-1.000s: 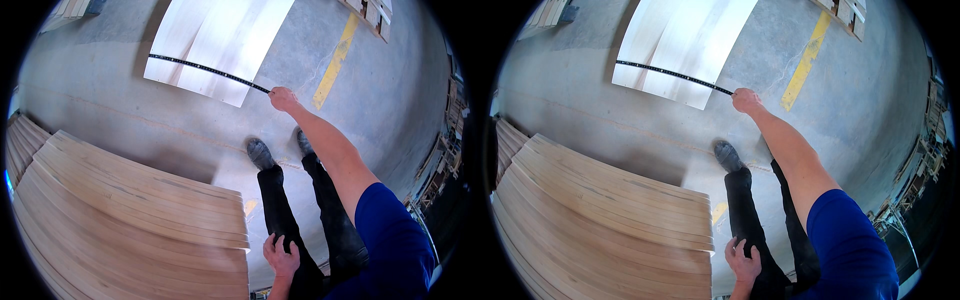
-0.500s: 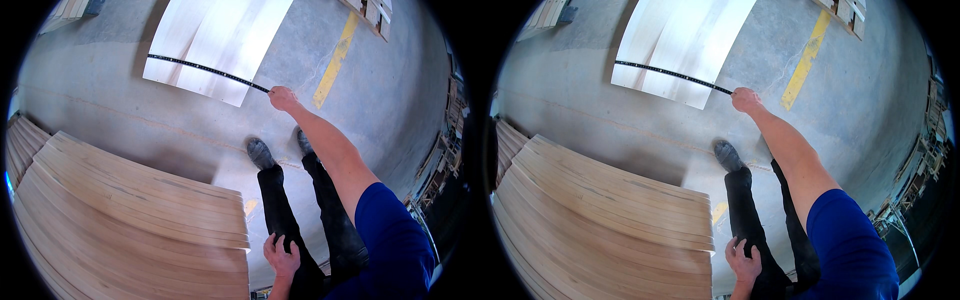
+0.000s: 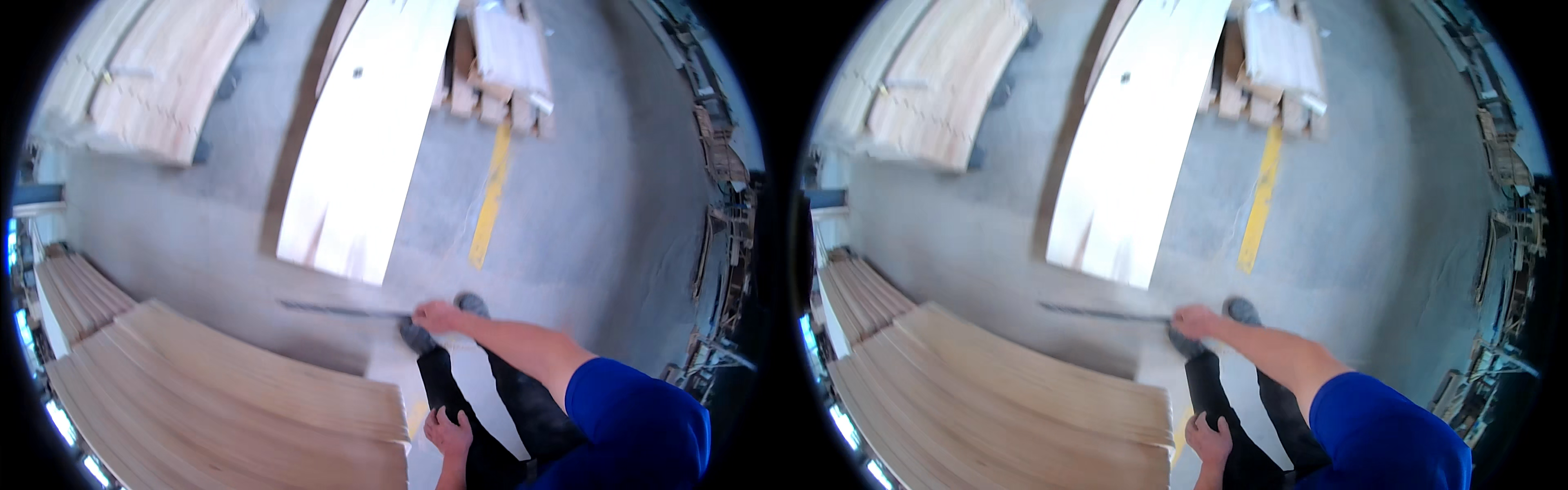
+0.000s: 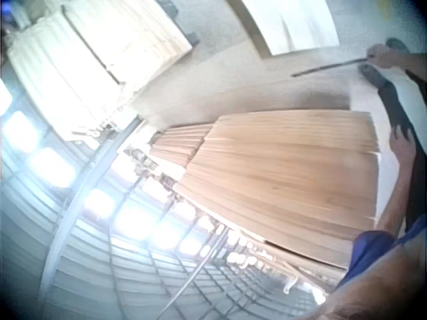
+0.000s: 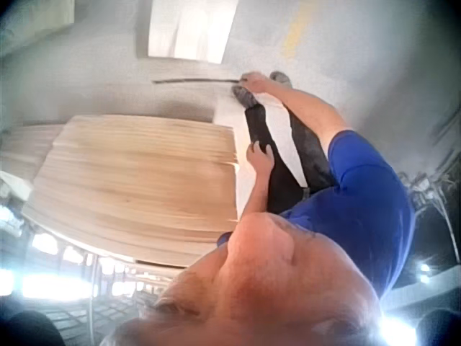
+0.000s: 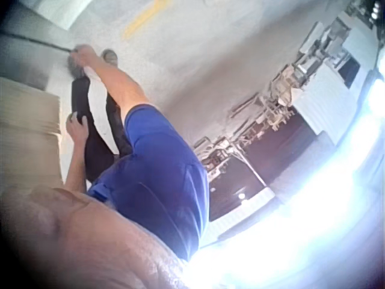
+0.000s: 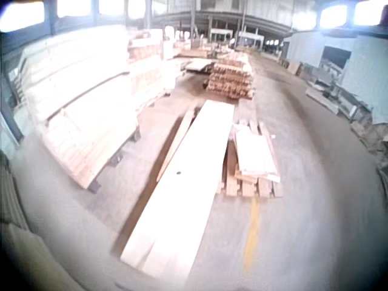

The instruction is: The person assembles a wooden shelf unit by hand using a screwdriver and a tape measure, attaching various wooden panels together with screws and measuring lengths of wooden boards.

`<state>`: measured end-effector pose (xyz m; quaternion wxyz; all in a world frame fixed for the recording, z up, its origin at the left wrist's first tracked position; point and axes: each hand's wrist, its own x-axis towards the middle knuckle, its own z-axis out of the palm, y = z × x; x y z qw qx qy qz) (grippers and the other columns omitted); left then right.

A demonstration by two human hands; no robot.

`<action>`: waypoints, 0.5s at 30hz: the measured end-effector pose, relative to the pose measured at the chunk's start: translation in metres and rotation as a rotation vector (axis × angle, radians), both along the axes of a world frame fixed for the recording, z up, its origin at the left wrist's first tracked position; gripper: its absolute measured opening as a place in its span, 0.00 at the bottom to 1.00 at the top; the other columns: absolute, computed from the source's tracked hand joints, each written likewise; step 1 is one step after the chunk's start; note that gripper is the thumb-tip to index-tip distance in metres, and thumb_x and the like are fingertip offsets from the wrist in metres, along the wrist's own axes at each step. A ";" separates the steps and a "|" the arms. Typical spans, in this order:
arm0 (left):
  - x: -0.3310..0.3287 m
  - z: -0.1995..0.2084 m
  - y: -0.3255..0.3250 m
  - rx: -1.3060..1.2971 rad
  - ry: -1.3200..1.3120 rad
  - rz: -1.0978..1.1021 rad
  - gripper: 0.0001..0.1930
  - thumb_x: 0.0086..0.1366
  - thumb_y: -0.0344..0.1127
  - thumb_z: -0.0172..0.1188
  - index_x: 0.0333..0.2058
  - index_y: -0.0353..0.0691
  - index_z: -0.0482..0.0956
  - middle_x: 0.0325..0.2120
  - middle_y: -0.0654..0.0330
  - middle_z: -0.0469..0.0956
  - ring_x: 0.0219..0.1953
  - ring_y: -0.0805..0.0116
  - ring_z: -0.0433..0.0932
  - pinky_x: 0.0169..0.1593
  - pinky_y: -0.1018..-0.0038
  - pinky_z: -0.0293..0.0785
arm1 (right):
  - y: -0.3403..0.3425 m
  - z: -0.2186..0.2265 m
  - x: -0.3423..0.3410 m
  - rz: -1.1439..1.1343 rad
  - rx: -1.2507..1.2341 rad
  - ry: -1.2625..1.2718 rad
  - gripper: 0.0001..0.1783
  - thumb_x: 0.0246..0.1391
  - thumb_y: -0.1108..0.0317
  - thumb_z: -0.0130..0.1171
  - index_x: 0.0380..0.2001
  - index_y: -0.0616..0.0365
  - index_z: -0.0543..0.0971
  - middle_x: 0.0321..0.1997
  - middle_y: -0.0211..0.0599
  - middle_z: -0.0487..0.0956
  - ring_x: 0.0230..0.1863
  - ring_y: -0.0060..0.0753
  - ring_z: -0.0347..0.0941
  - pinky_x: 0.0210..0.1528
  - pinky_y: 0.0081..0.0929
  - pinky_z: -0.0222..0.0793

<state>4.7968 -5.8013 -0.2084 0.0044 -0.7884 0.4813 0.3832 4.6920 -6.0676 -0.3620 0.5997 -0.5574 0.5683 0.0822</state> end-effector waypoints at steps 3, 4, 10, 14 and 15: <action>-0.004 0.021 0.005 -0.036 -0.050 -0.074 0.29 0.54 0.48 0.65 0.49 0.33 0.74 0.49 0.40 0.71 0.56 0.43 0.65 0.62 0.52 0.59 | 0.030 0.091 -0.051 0.152 -0.025 0.000 0.22 0.58 0.49 0.47 0.37 0.55 0.81 0.38 0.46 0.82 0.43 0.51 0.77 0.47 0.43 0.71; -0.006 0.035 -0.007 -0.040 -0.021 -0.053 0.29 0.54 0.48 0.65 0.49 0.33 0.74 0.49 0.40 0.71 0.56 0.43 0.66 0.61 0.52 0.60 | 0.036 0.123 -0.072 0.191 -0.019 0.036 0.22 0.57 0.50 0.48 0.39 0.56 0.81 0.42 0.50 0.80 0.46 0.55 0.75 0.48 0.44 0.71; -0.009 0.103 -0.079 -0.155 0.153 -0.159 0.27 0.56 0.47 0.63 0.47 0.30 0.75 0.48 0.37 0.73 0.56 0.40 0.67 0.59 0.53 0.65 | 0.120 0.247 -0.267 -0.074 -0.067 0.363 0.22 0.54 0.53 0.49 0.42 0.55 0.81 0.47 0.48 0.80 0.50 0.56 0.74 0.53 0.46 0.70; 0.010 0.151 -0.132 -0.162 0.180 -0.233 0.25 0.59 0.46 0.59 0.47 0.31 0.77 0.44 0.39 0.77 0.50 0.41 0.74 0.56 0.56 0.70 | 0.165 0.320 -0.328 -0.497 -0.167 0.537 0.19 0.53 0.56 0.49 0.39 0.55 0.81 0.43 0.47 0.81 0.45 0.51 0.77 0.47 0.44 0.73; 0.012 0.160 -0.142 -0.168 0.185 -0.345 0.25 0.59 0.46 0.59 0.47 0.31 0.77 0.44 0.40 0.78 0.49 0.42 0.75 0.55 0.57 0.71 | 0.181 0.340 -0.336 -0.594 -0.160 0.591 0.18 0.53 0.58 0.49 0.38 0.56 0.81 0.39 0.46 0.82 0.41 0.48 0.78 0.44 0.42 0.75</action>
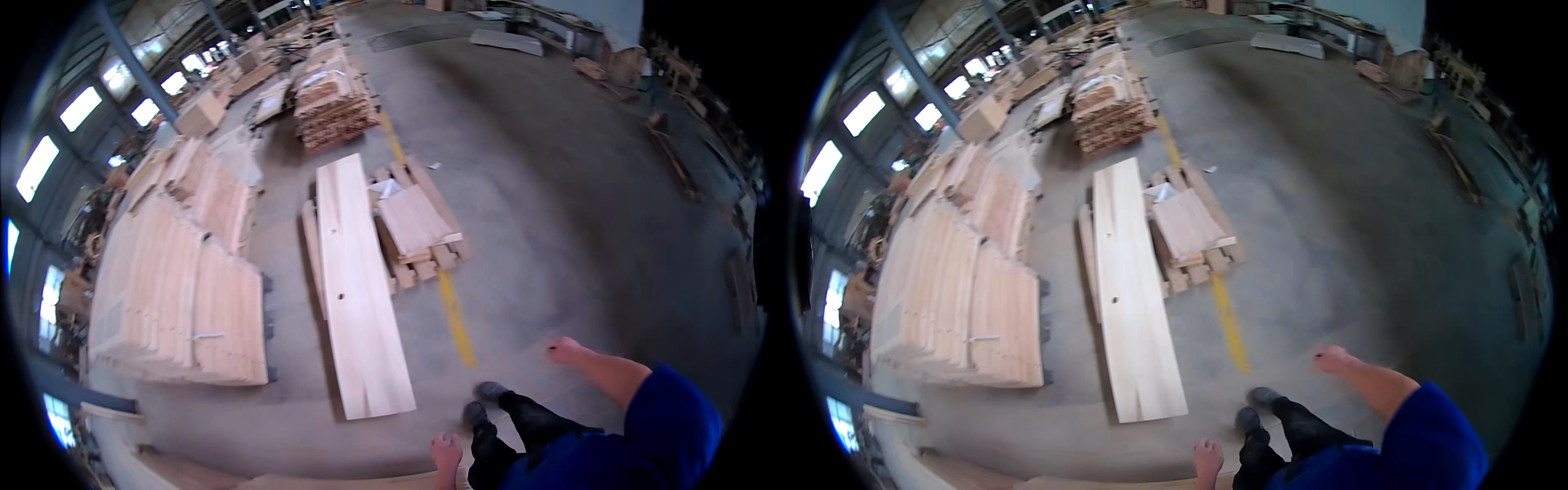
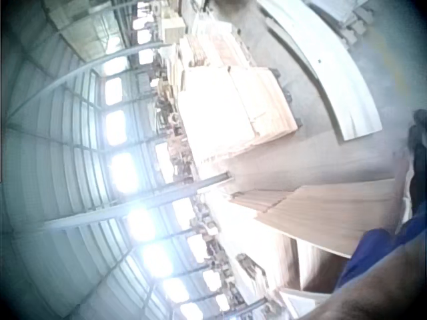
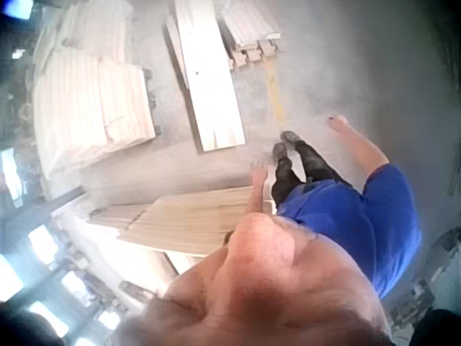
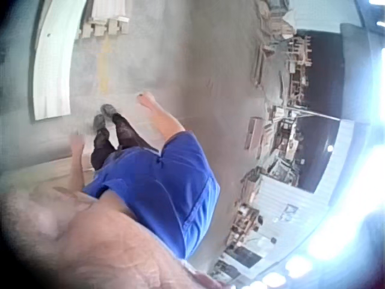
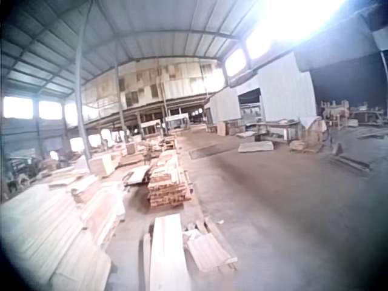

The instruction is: The person assembles a wooden shelf unit by hand using a screwdriver and a tape measure, attaching various wooden panels together with screws and measuring lengths of wooden boards.

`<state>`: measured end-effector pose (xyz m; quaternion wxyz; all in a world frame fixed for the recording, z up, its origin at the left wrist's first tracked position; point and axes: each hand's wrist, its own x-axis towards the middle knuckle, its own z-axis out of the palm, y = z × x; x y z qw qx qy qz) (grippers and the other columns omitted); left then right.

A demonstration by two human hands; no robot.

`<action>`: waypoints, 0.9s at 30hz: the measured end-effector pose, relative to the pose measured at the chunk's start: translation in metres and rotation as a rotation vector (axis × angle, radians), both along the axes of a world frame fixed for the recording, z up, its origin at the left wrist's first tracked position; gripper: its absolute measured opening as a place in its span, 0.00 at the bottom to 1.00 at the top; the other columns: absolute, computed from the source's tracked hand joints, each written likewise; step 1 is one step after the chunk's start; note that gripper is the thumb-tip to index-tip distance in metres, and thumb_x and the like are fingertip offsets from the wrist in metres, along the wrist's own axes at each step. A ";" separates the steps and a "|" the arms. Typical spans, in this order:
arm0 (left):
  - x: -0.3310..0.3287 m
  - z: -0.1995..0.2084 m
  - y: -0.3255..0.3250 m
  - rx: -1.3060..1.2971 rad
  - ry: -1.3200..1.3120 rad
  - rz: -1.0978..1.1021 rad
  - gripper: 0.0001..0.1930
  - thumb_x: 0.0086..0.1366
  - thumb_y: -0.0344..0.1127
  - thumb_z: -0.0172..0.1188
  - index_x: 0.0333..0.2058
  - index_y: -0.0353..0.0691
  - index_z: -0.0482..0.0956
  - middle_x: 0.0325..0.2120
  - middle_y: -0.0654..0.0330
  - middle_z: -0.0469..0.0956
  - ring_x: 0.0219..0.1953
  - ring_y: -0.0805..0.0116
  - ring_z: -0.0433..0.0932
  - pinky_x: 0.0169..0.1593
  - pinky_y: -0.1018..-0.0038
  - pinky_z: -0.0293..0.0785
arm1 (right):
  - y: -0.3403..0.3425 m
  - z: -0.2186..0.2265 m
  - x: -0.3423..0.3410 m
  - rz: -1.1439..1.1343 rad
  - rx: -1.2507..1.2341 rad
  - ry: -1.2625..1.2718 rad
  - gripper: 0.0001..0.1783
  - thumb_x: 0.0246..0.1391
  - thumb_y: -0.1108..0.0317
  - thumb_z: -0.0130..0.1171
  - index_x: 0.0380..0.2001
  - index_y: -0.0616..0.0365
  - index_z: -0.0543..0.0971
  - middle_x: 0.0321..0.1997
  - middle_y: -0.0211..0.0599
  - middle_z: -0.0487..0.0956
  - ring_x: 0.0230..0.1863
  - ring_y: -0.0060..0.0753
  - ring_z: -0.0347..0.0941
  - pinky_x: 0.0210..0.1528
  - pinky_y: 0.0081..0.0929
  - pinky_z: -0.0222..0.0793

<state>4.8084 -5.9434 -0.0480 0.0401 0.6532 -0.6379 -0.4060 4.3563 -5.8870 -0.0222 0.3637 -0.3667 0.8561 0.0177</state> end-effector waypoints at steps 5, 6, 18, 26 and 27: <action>-0.024 0.059 -0.022 0.045 0.087 -0.253 0.23 0.60 0.45 0.59 0.45 0.30 0.78 0.43 0.41 0.79 0.47 0.45 0.78 0.53 0.59 0.73 | 0.125 0.053 0.001 -0.424 -0.191 -0.140 0.13 0.50 0.61 0.53 0.23 0.57 0.82 0.19 0.36 0.79 0.19 0.32 0.76 0.26 0.33 0.74; -0.040 0.074 -0.022 0.017 0.095 -0.260 0.22 0.60 0.45 0.59 0.45 0.31 0.78 0.42 0.41 0.79 0.46 0.45 0.78 0.52 0.60 0.74 | 0.148 0.060 0.012 -0.590 -0.178 -0.207 0.14 0.50 0.61 0.54 0.23 0.59 0.81 0.20 0.38 0.79 0.19 0.32 0.77 0.26 0.33 0.74; -0.225 0.061 0.096 -0.301 0.230 -0.607 0.16 0.52 0.35 0.59 0.38 0.32 0.79 0.33 0.45 0.80 0.37 0.49 0.79 0.45 0.61 0.76 | 0.354 0.031 0.018 -0.583 -0.086 -0.376 0.24 0.49 0.53 0.48 0.37 0.60 0.83 0.46 0.51 0.81 0.50 0.51 0.76 0.52 0.43 0.71; -0.403 0.130 0.207 -0.207 0.255 -0.971 0.16 0.62 0.39 0.55 0.43 0.35 0.80 0.41 0.45 0.79 0.45 0.46 0.77 0.50 0.59 0.73 | 0.487 0.023 -0.062 -0.956 -0.172 -0.494 0.21 0.48 0.58 0.50 0.37 0.61 0.82 0.22 0.45 0.79 0.22 0.41 0.76 0.25 0.39 0.72; -0.424 0.132 0.216 -0.256 0.295 -1.048 0.15 0.62 0.39 0.55 0.43 0.35 0.80 0.41 0.45 0.79 0.45 0.46 0.77 0.50 0.58 0.73 | 0.500 0.026 -0.071 -1.031 -0.240 -0.476 0.21 0.48 0.58 0.50 0.38 0.60 0.82 0.23 0.44 0.79 0.21 0.40 0.76 0.25 0.38 0.72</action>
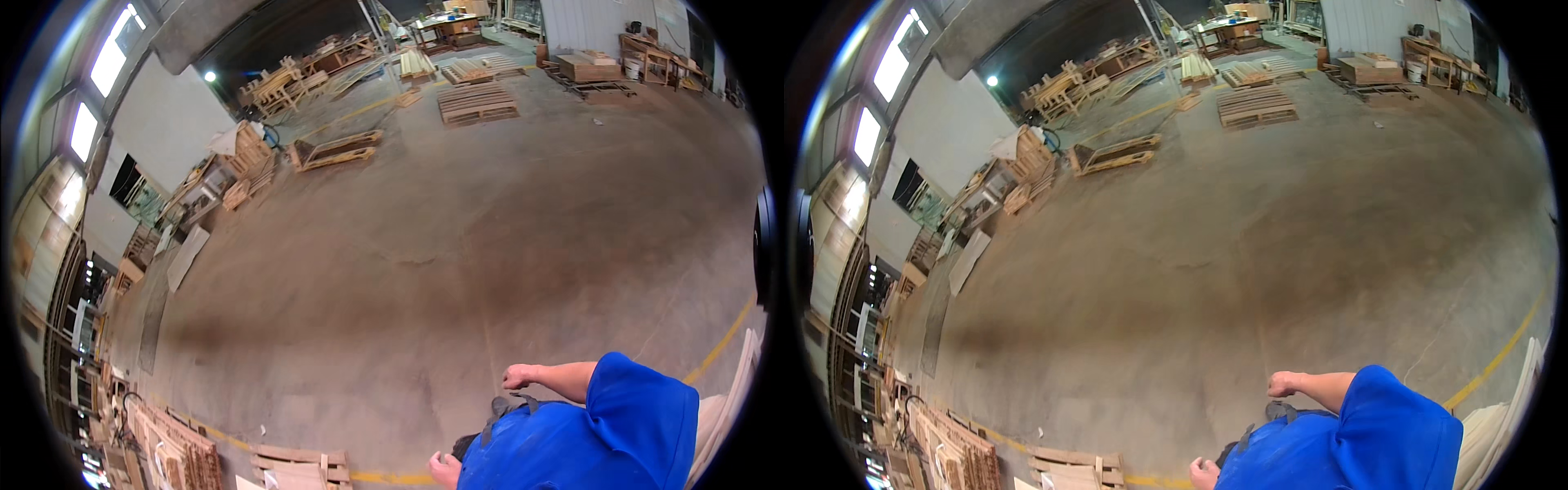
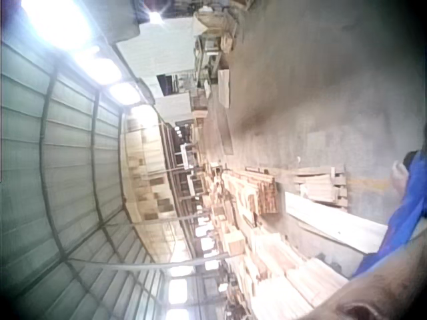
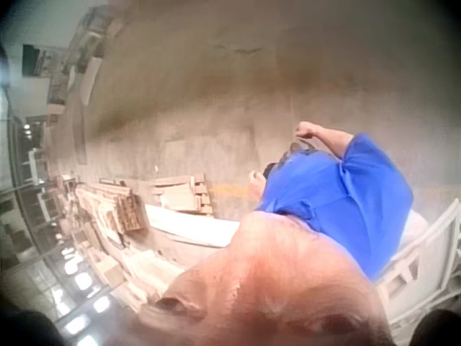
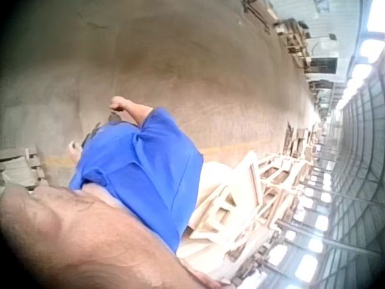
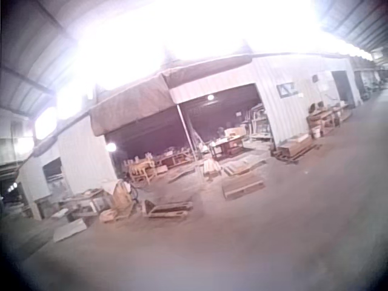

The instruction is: The person assembles a wooden shelf unit by hand using a screwdriver and a tape measure, attaching various wooden panels together with screws and measuring lengths of wooden boards.

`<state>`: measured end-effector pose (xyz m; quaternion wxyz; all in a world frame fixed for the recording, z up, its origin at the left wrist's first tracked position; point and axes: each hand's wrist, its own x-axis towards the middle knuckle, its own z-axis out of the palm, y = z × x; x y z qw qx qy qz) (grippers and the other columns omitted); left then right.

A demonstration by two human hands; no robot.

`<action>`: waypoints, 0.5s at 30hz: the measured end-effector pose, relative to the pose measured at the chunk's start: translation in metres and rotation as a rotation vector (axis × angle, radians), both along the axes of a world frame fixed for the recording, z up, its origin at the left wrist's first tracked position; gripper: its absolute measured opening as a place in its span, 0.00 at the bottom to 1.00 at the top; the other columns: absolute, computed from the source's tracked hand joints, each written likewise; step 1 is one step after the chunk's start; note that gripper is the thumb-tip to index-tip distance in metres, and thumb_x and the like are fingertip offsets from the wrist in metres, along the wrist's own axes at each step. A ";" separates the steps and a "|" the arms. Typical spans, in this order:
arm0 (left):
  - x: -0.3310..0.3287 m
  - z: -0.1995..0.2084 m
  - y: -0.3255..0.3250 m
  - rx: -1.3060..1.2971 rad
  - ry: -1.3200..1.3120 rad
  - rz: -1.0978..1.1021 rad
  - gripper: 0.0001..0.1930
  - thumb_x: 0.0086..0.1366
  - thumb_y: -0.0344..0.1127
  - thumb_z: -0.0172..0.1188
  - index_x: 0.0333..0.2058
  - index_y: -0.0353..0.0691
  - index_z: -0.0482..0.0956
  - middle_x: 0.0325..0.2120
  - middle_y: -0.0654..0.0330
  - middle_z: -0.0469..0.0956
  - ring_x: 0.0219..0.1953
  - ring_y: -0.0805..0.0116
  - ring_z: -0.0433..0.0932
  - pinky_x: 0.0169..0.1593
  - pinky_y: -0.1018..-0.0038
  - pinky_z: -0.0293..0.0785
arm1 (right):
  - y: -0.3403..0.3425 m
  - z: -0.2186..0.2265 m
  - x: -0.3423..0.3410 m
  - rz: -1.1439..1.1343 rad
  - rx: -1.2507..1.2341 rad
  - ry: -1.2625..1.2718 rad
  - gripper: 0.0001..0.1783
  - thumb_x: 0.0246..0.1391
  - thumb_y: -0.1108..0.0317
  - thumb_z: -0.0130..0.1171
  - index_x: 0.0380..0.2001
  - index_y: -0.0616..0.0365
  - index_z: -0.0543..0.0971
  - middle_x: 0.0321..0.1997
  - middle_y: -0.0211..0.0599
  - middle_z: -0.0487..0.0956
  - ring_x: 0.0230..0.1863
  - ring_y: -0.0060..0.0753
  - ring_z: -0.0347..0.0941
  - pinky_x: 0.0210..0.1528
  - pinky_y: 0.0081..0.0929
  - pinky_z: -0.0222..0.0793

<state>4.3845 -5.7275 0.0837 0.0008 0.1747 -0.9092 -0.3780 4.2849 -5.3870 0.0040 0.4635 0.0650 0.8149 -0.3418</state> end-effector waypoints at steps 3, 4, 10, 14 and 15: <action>-0.061 0.002 0.036 -0.088 0.102 -0.103 0.17 0.62 0.42 0.54 0.43 0.35 0.80 0.44 0.43 0.78 0.46 0.43 0.75 0.51 0.58 0.72 | 0.021 0.031 -0.049 -0.234 -0.100 0.071 0.21 0.50 0.57 0.52 0.41 0.58 0.82 0.25 0.39 0.79 0.22 0.34 0.74 0.26 0.32 0.72; -0.080 -0.003 0.045 -0.115 0.131 -0.161 0.17 0.59 0.40 0.56 0.41 0.34 0.79 0.40 0.44 0.79 0.43 0.45 0.76 0.49 0.59 0.73 | 0.027 0.049 -0.067 -0.329 -0.136 0.063 0.20 0.51 0.57 0.52 0.42 0.57 0.82 0.26 0.36 0.80 0.23 0.30 0.74 0.26 0.29 0.72; -0.237 -0.044 0.098 -0.084 0.024 -0.464 0.17 0.55 0.38 0.61 0.40 0.32 0.79 0.34 0.46 0.80 0.40 0.49 0.79 0.49 0.60 0.75 | 0.127 0.026 -0.133 -0.632 -0.162 0.025 0.21 0.53 0.55 0.54 0.45 0.55 0.82 0.30 0.34 0.81 0.26 0.27 0.75 0.29 0.27 0.73; -0.373 -0.028 0.151 0.038 -0.235 -0.449 0.18 0.60 0.40 0.59 0.42 0.32 0.80 0.38 0.45 0.81 0.44 0.51 0.80 0.51 0.62 0.75 | 0.231 0.003 -0.143 -0.580 0.080 -0.044 0.22 0.50 0.55 0.53 0.41 0.58 0.82 0.33 0.44 0.83 0.33 0.37 0.80 0.35 0.35 0.76; -0.409 -0.023 0.172 0.039 -0.234 -0.469 0.18 0.60 0.40 0.59 0.42 0.32 0.79 0.38 0.45 0.82 0.44 0.51 0.81 0.51 0.62 0.75 | 0.260 -0.006 -0.132 -0.619 0.160 -0.031 0.21 0.50 0.55 0.53 0.38 0.59 0.82 0.31 0.44 0.83 0.33 0.40 0.80 0.35 0.36 0.75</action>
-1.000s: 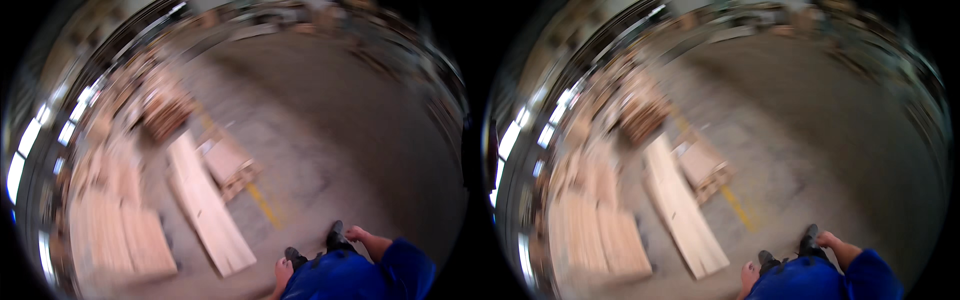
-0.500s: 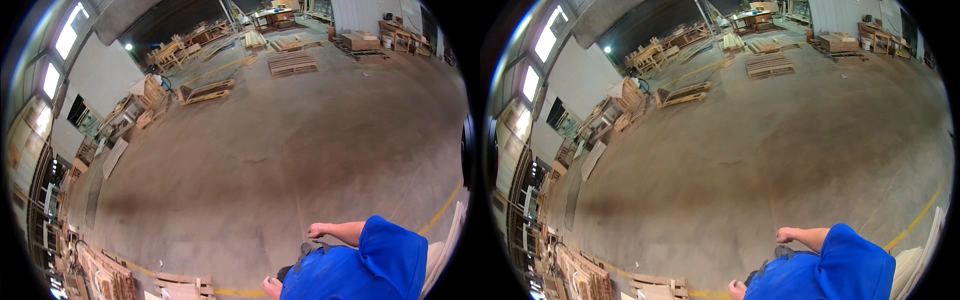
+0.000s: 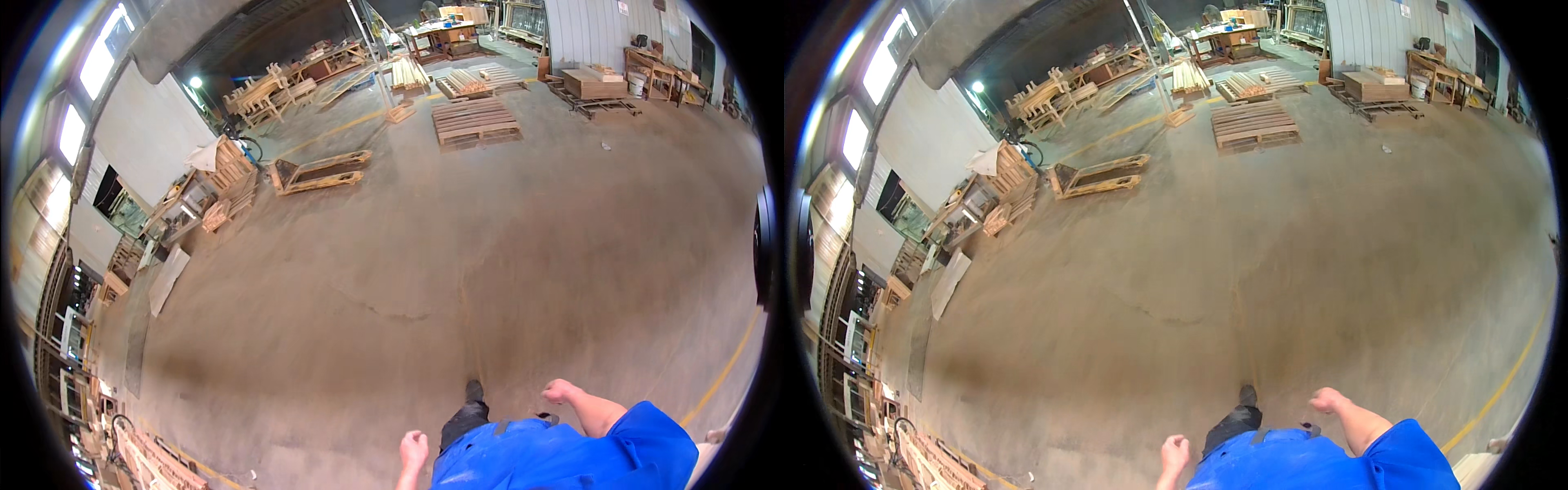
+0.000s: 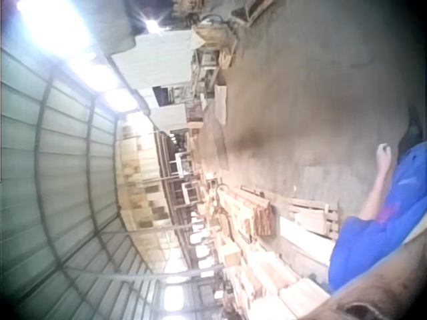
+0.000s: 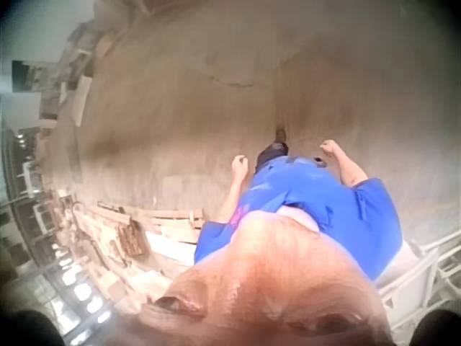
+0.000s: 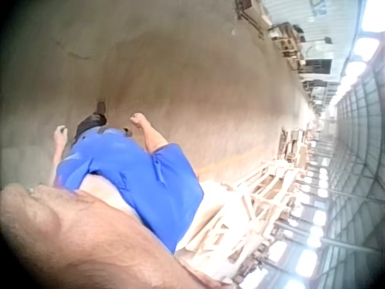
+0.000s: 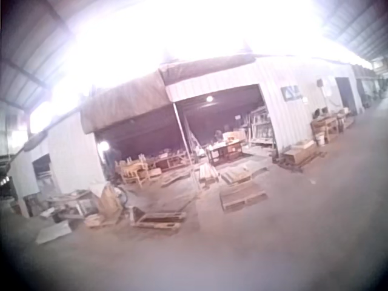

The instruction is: The person assembles a wooden shelf unit by hand using a screwdriver and a tape measure, attaching various wooden panels together with screws and measuring lengths of wooden boards.

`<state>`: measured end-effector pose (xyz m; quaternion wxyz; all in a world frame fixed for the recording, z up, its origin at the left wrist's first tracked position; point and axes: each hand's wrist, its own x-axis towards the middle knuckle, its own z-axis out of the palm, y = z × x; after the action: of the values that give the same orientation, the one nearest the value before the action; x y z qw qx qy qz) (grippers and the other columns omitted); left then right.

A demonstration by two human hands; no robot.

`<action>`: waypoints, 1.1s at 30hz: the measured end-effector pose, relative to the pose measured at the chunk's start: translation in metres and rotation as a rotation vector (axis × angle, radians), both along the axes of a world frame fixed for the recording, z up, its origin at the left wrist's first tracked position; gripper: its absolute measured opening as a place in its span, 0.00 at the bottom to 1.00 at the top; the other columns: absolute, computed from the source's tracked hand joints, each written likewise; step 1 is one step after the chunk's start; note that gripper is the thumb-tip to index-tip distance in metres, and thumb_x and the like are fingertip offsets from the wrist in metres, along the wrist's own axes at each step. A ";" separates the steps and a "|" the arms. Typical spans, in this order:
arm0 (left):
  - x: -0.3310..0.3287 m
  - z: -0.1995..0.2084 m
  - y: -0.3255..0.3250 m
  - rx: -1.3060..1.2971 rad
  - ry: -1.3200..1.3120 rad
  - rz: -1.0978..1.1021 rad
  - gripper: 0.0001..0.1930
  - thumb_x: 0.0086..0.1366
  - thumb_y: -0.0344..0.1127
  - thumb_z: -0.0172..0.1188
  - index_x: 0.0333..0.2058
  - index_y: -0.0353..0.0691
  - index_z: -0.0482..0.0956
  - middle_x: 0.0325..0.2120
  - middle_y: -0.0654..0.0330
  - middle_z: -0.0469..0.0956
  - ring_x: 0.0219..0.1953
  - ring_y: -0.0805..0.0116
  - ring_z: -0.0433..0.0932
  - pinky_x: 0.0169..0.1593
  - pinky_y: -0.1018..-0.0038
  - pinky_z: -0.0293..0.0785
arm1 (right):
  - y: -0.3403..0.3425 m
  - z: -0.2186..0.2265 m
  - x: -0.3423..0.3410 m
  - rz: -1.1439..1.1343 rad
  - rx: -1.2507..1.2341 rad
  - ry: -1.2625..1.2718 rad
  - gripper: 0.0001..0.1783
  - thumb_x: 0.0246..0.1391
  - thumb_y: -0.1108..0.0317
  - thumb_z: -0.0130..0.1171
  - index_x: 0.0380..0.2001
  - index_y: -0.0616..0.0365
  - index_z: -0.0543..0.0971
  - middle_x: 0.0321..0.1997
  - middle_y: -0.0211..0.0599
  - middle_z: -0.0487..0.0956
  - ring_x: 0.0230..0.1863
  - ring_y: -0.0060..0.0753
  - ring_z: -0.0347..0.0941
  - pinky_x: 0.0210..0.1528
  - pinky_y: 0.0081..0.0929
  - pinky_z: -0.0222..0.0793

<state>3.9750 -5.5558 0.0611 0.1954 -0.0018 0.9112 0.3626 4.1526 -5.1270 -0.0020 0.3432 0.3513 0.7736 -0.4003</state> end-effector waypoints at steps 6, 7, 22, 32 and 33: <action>-0.191 0.032 0.147 -0.032 -0.008 -0.307 0.20 0.62 0.43 0.58 0.46 0.34 0.79 0.42 0.47 0.82 0.48 0.53 0.80 0.53 0.63 0.74 | 0.119 0.054 -0.021 -0.560 0.048 0.022 0.10 0.45 0.69 0.52 0.18 0.61 0.78 0.21 0.42 0.79 0.23 0.36 0.75 0.24 0.38 0.69; -0.219 0.037 0.181 -0.012 -0.044 -0.357 0.20 0.61 0.43 0.58 0.47 0.34 0.79 0.43 0.47 0.81 0.48 0.53 0.80 0.53 0.64 0.74 | 0.133 0.064 -0.033 -0.703 0.020 0.067 0.09 0.45 0.71 0.51 0.16 0.61 0.77 0.19 0.41 0.77 0.21 0.35 0.74 0.21 0.37 0.68; -0.449 -0.091 0.327 -0.236 -0.337 -0.576 0.10 0.56 0.39 0.54 0.29 0.42 0.82 0.29 0.50 0.81 0.38 0.45 0.80 0.41 0.51 0.75 | 0.439 -0.018 -0.343 -0.627 -0.004 0.029 0.11 0.53 0.69 0.52 0.22 0.63 0.79 0.19 0.38 0.77 0.20 0.32 0.73 0.20 0.33 0.68; -0.625 -0.146 0.397 -0.287 -0.136 -0.789 0.14 0.61 0.44 0.51 0.38 0.47 0.82 0.39 0.54 0.82 0.43 0.49 0.80 0.47 0.56 0.76 | 0.610 0.023 -0.732 -0.504 0.011 0.098 0.11 0.57 0.64 0.53 0.34 0.62 0.77 0.24 0.36 0.77 0.21 0.28 0.72 0.21 0.29 0.68; -0.654 -0.150 0.408 -0.301 -0.198 -0.812 0.15 0.62 0.45 0.50 0.39 0.48 0.82 0.40 0.55 0.82 0.44 0.49 0.79 0.47 0.56 0.76 | 0.610 0.029 -0.763 -0.439 -0.006 0.017 0.12 0.57 0.64 0.54 0.35 0.62 0.78 0.25 0.36 0.77 0.23 0.28 0.73 0.23 0.28 0.70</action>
<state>3.3210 -5.1481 -0.0894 0.4061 0.2933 0.8574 0.1179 3.3894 -4.5168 0.0274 0.2425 0.5069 0.6802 -0.4707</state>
